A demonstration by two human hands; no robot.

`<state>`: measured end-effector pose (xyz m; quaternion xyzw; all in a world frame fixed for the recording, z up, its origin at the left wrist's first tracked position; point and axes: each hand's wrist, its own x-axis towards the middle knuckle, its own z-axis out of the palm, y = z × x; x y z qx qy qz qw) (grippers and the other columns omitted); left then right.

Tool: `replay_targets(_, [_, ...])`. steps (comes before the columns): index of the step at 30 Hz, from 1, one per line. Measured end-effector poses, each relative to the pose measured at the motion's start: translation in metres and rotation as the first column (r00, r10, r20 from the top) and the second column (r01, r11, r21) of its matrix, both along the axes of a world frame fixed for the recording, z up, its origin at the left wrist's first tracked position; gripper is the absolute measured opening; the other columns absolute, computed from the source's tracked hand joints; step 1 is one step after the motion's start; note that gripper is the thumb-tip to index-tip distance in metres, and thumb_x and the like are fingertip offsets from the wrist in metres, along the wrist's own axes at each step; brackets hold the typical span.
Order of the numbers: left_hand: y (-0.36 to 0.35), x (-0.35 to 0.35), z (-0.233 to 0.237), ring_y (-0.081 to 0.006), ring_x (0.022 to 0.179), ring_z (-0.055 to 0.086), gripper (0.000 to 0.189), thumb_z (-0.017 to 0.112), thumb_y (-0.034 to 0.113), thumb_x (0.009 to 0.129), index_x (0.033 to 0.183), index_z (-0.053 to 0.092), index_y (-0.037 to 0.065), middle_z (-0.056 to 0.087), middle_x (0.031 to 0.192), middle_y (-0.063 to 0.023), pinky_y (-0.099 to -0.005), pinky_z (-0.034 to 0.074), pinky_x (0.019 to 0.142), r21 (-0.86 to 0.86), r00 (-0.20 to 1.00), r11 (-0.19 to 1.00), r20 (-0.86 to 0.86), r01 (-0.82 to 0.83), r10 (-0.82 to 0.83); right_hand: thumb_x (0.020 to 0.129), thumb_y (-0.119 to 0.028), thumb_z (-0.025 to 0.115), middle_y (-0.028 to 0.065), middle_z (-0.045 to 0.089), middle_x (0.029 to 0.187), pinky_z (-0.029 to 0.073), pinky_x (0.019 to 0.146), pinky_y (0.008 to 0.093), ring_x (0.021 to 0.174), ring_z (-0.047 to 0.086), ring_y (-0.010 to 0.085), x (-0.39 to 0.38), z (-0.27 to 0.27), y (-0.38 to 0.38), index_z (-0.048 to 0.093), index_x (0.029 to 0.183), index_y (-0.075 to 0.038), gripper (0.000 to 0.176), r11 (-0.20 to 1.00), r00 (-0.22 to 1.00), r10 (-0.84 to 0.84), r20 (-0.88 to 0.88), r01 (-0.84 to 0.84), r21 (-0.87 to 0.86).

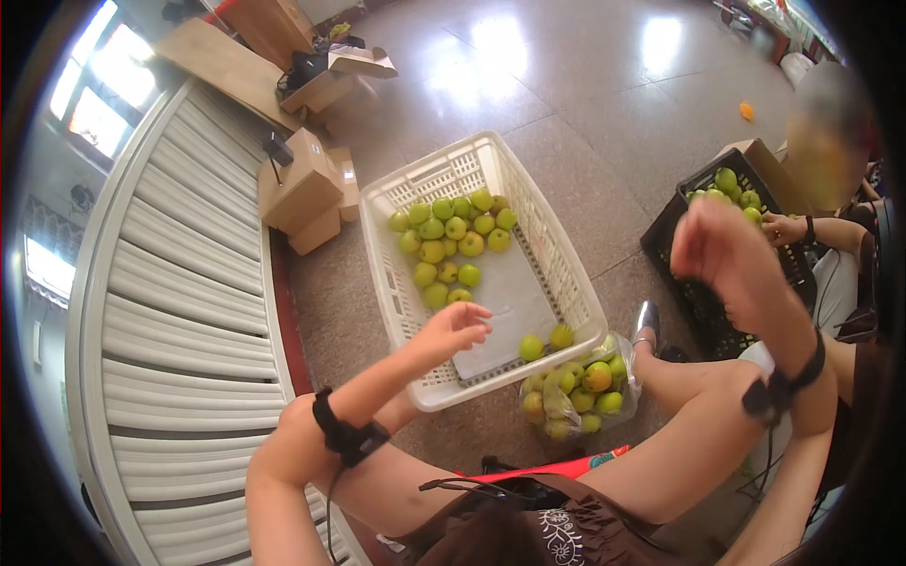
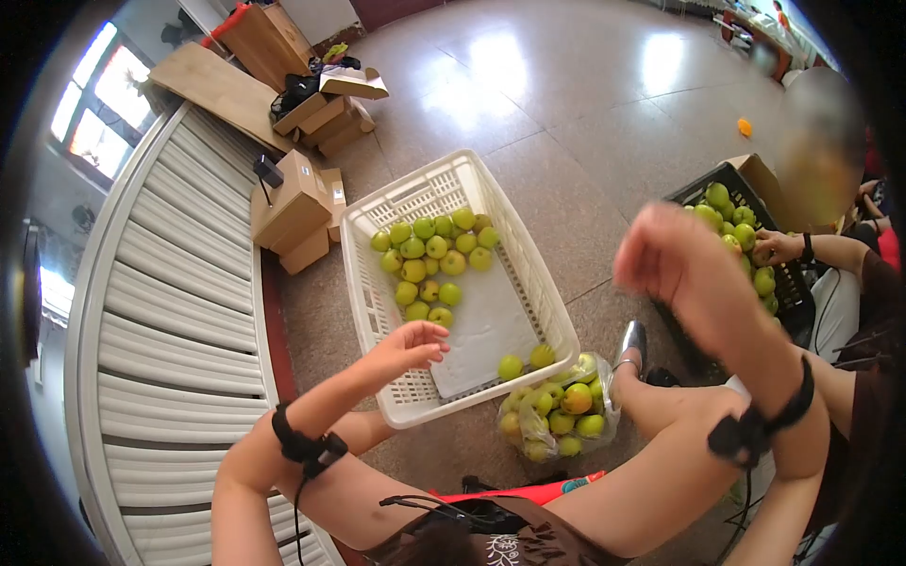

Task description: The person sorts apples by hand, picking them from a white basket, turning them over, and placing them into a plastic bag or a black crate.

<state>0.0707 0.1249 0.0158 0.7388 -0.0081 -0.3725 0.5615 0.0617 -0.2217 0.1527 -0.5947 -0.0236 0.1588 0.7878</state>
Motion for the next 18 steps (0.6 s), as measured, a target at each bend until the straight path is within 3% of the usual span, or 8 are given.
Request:
replay_targets(3, [0.007, 0.032, -0.015, -0.017, 0.089, 0.056, 0.037, 0.059, 0.017, 0.079, 0.112, 0.049, 0.003, 0.058, 0.102, -0.0106, -0.0304, 0.046, 0.078, 0.123, 0.983, 0.991, 0.175, 0.043, -0.065, 0.082, -0.019, 0.053, 0.0056, 0.059, 0.074, 0.041, 0.059, 0.0258, 0.066, 0.053, 0.0131, -0.064, 0.008, 0.03, 0.056, 0.08, -0.003, 0.017, 0.939, 0.969, 0.242, -0.055, -0.248, -0.239])
replay_targets(5, [0.016, 0.064, -0.043, -0.0185, 0.087, 0.058, 0.038, 0.06, 0.016, 0.077, 0.111, 0.05, 0.002, 0.059, 0.101, -0.0123, -0.031, 0.047, 0.076, 0.194, 0.957, 0.981, 0.279, 0.023, -0.078, 0.08, -0.017, 0.056, 0.0072, 0.059, 0.079, 0.041, 0.058, 0.0261, 0.066, 0.053, 0.0146, -0.086, 0.0, 0.042, 0.057, 0.085, -0.003, 0.015, 0.896, 0.92, 0.325, 0.219, -0.226, -0.382])
replay_targets(7, [0.024, 0.099, -0.065, -0.0229, 0.088, 0.059, 0.041, 0.061, 0.018, 0.075, 0.11, 0.05, 0.0, 0.059, 0.1, -0.0155, -0.0323, 0.047, 0.075, 0.309, 0.914, 0.951, 0.394, -0.028, -0.101, 0.077, -0.015, 0.058, 0.0086, 0.058, 0.083, 0.042, 0.057, 0.0267, 0.067, 0.053, 0.0164, -0.093, -0.001, 0.058, 0.058, 0.09, -0.003, 0.018, 0.845, 0.779, 0.299, 0.551, 0.052, -0.532])
replay_targets(9, [0.031, 0.13, -0.081, -0.0274, 0.091, 0.058, 0.044, 0.062, 0.019, 0.073, 0.11, 0.05, -0.001, 0.059, 0.101, -0.0185, -0.0343, 0.047, 0.077, 0.432, 0.861, 0.893, 0.495, -0.123, -0.121, 0.075, -0.013, 0.06, 0.0096, 0.057, 0.088, 0.043, 0.058, 0.0275, 0.066, 0.053, 0.0183, -0.094, 0.006, 0.073, 0.059, 0.095, -0.003, 0.022, 0.687, 0.442, 0.241, 0.864, 0.551, -0.473])
replay_targets(12, [0.042, 0.16, -0.11, -0.0332, 0.097, 0.055, 0.048, 0.063, 0.021, 0.069, 0.11, 0.05, -0.001, 0.057, 0.103, -0.0222, -0.0377, 0.045, 0.082, 0.542, 0.814, 0.792, 0.572, -0.28, -0.103, 0.073, -0.013, 0.061, 0.0098, 0.054, 0.089, 0.044, 0.059, 0.03, 0.066, 0.053, 0.0213, -0.079, 0.008, 0.065, 0.055, 0.1, -0.004, 0.029, 0.697, -0.044, 0.298, 0.953, 0.693, -0.186])
replay_targets(14, [0.052, 0.182, -0.135, -0.0355, 0.101, 0.053, 0.051, 0.064, 0.022, 0.068, 0.11, 0.05, -0.001, 0.056, 0.106, -0.0239, -0.0394, 0.044, 0.085, 0.578, 0.796, 0.733, 0.6, -0.358, -0.084, 0.068, -0.017, 0.067, 0.0099, 0.053, 0.09, 0.045, 0.057, 0.0293, 0.064, 0.053, 0.0219, -0.054, 0.0, 0.055, 0.052, 0.099, -0.005, 0.037, 0.723, -0.394, 0.304, 0.867, 0.689, 0.059])
replay_targets(16, [0.069, 0.204, -0.174, -0.0361, 0.103, 0.052, 0.054, 0.065, 0.022, 0.067, 0.112, 0.049, -0.001, 0.055, 0.108, -0.0243, -0.0399, 0.042, 0.087, 0.581, 0.793, 0.719, 0.605, -0.382, -0.068, 0.07, -0.016, 0.065, 0.0118, 0.05, 0.092, 0.047, 0.056, 0.0327, 0.067, 0.053, 0.0238, -0.049, -0.006, 0.059, 0.049, 0.101, -0.007, 0.036, 0.612, -0.307, 0.229, 0.924, 0.783, 0.109])
replay_targets(18, [0.084, 0.222, -0.201, -0.037, 0.104, 0.05, 0.057, 0.066, 0.022, 0.066, 0.114, 0.047, -0.002, 0.053, 0.109, -0.025, -0.0404, 0.041, 0.089, 0.586, 0.777, 0.708, 0.624, -0.395, -0.083, 0.081, -0.006, 0.053, 0.0156, 0.045, 0.094, 0.052, 0.056, 0.041, 0.075, 0.051, 0.0277, -0.073, 0.008, 0.093, 0.044, 0.109, -0.01, 0.03, 0.341, 0.184, -0.074, 0.98, 0.928, -0.148])
